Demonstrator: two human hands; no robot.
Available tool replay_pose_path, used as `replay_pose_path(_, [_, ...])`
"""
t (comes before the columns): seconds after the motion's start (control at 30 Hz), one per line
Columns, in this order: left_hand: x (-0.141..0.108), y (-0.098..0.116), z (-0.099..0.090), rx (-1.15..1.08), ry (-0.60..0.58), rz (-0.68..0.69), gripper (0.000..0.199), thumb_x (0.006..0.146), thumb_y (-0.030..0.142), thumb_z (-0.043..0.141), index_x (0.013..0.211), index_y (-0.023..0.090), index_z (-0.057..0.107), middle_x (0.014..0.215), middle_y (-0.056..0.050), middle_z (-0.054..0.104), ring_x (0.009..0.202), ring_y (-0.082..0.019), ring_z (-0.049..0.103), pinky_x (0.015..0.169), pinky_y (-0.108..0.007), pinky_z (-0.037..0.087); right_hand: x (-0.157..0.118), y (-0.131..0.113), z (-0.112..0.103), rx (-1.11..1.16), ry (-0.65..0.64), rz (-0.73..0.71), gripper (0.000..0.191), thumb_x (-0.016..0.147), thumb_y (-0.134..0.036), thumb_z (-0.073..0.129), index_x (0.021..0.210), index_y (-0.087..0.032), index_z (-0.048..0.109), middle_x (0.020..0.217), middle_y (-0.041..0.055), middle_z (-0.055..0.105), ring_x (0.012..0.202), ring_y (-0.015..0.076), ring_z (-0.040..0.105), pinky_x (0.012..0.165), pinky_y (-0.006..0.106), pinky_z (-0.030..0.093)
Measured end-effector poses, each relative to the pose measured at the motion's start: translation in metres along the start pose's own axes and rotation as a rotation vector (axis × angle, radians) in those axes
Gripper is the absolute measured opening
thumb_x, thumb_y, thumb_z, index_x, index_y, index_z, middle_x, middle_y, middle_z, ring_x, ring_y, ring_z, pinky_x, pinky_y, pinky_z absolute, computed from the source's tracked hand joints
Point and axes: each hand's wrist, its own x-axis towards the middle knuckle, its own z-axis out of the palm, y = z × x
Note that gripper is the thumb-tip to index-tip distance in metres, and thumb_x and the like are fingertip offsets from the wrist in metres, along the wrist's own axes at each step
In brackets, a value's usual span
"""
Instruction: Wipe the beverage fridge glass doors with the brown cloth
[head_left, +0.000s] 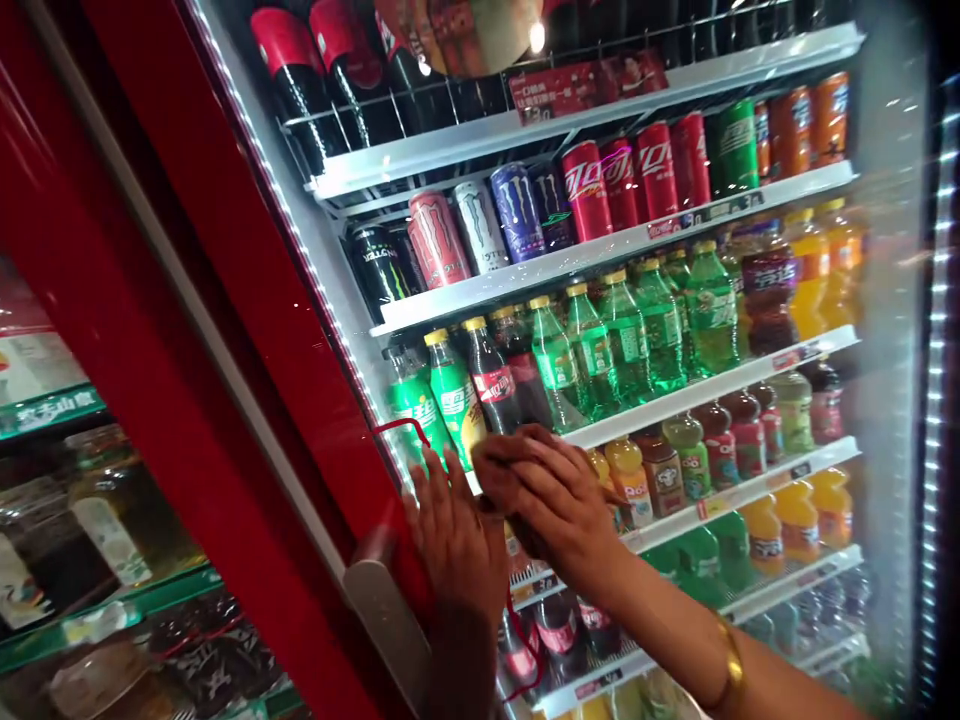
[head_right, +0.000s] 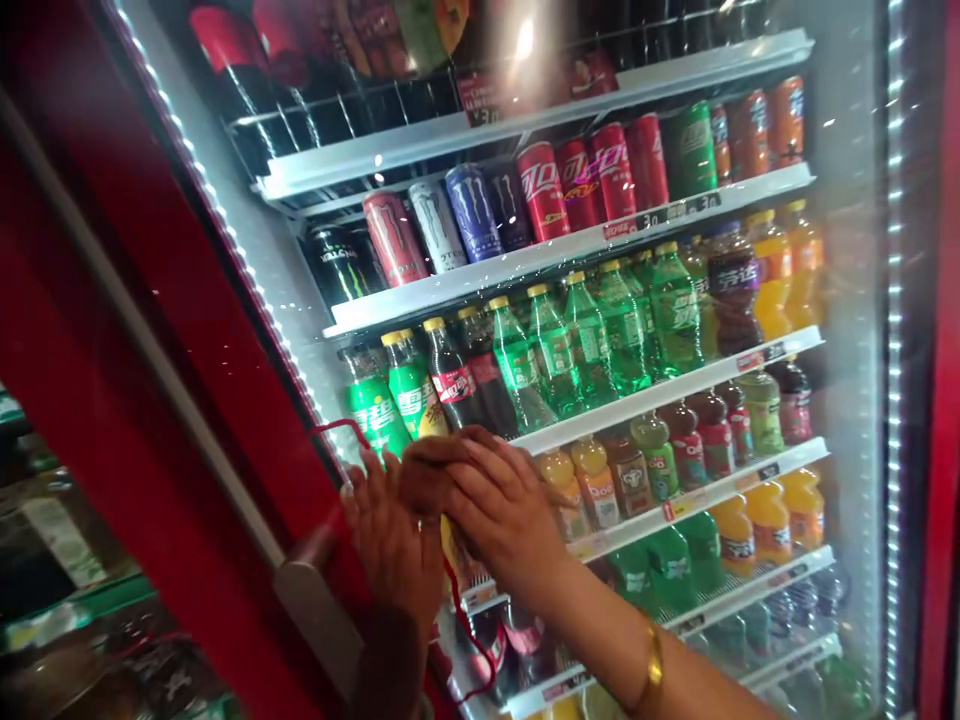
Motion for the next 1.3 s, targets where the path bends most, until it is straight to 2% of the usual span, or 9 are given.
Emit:
replay_pose_path(0.2, [-0.012,0.007,0.003,0.053,-0.049,0.004,0.079,0.104,0.039,0.045,0.168,0.014,0.005,0.176,-0.016,0.000,0.163,-0.035,-0.006,0.131,-0.066,-0.001,0.013,0.028,-0.021,-0.130,0.134,0.330,0.045,0.097,-0.014,0.056,0.142,-0.024,0.059,0.143,0.0122,0.060,0.152,0.0315,0.039,0.124,0.060,0.038])
replay_pose_path(0.43, [-0.015,0.007,-0.010,0.027,-0.098,0.053,0.071,0.106,0.032,0.038,0.169,0.016,0.007,0.176,-0.013,-0.008,0.163,-0.035,-0.006,0.132,-0.064,0.002,-0.027,-0.001,0.001,0.077,-0.049,0.017,0.032,0.104,-0.017,0.048,0.131,-0.025,0.064,0.127,0.0026,0.070,0.147,0.0210,0.045,0.130,0.048,0.033])
replay_pose_path(0.53, [-0.012,0.009,-0.013,0.035,-0.136,0.025,0.074,0.107,0.044,0.032,0.168,0.011,0.006,0.176,-0.019,0.004,0.164,-0.034,-0.003,0.132,-0.063,0.002,-0.050,0.026,-0.022,0.032,-0.005,0.119,0.041,0.098,-0.014,0.059,0.138,-0.025,0.062,0.128,0.0077,0.066,0.147,0.0252,0.045,0.127,0.052,0.036])
replay_pose_path(0.67, [-0.011,0.022,-0.006,0.074,-0.094,-0.012,0.079,0.105,0.043,0.041,0.168,0.013,0.004,0.177,-0.018,0.004,0.163,-0.036,-0.006,0.130,-0.065,0.001,-0.008,0.053,-0.031,-0.104,0.134,0.327,0.051,0.094,-0.013,0.063,0.143,-0.027,0.060,0.141,0.0120,0.058,0.147,0.0343,0.045,0.121,0.062,0.038])
replay_pose_path(0.77, [-0.016,0.035,0.003,0.053,-0.063,-0.054,0.079,0.105,0.034,0.044,0.168,0.011,0.002,0.176,-0.018,-0.005,0.163,-0.036,-0.008,0.130,-0.065,0.001,0.004,0.040,-0.016,-0.106,0.146,0.208,0.040,0.094,-0.013,0.063,0.132,-0.025,0.065,0.136,0.0103,0.063,0.146,0.0333,0.046,0.123,0.062,0.038])
replay_pose_path(0.9, [-0.025,0.043,0.011,-0.009,-0.039,-0.038,0.078,0.103,0.019,0.043,0.168,0.011,0.001,0.177,-0.015,-0.003,0.164,-0.030,-0.005,0.134,-0.053,0.001,-0.056,0.032,-0.019,0.072,-0.053,-0.019,0.029,0.095,-0.007,0.056,0.118,-0.021,0.068,0.123,0.0068,0.070,0.146,0.0280,0.048,0.129,0.056,0.033])
replay_pose_path(1.0, [-0.028,0.049,0.017,-0.031,-0.039,-0.050,0.075,0.102,0.013,0.042,0.168,0.011,0.006,0.178,-0.013,0.001,0.165,-0.028,-0.002,0.134,-0.049,-0.001,-0.078,0.058,-0.045,0.020,-0.050,0.119,0.043,0.093,-0.012,0.061,0.133,-0.027,0.065,0.126,0.0086,0.068,0.143,0.0336,0.051,0.125,0.065,0.036])
replay_pose_path(1.13, [-0.026,0.071,0.027,0.000,-0.023,-0.139,0.076,0.102,0.013,0.044,0.167,0.010,0.004,0.177,-0.013,-0.001,0.164,-0.026,-0.004,0.134,-0.048,-0.003,-0.033,0.083,-0.057,-0.126,0.096,0.359,0.059,0.093,-0.020,0.064,0.150,-0.031,0.055,0.148,0.0147,0.055,0.144,0.0421,0.047,0.117,0.073,0.040])
replay_pose_path(1.3, [-0.028,0.092,0.036,0.030,-0.019,0.022,0.077,0.099,0.010,0.048,0.167,0.012,0.012,0.177,-0.009,0.001,0.164,-0.027,-0.001,0.135,-0.046,0.000,-0.056,0.067,-0.038,-0.038,0.019,0.020,0.044,0.091,-0.012,0.063,0.131,-0.030,0.066,0.124,0.0069,0.068,0.141,0.0330,0.053,0.122,0.063,0.043])
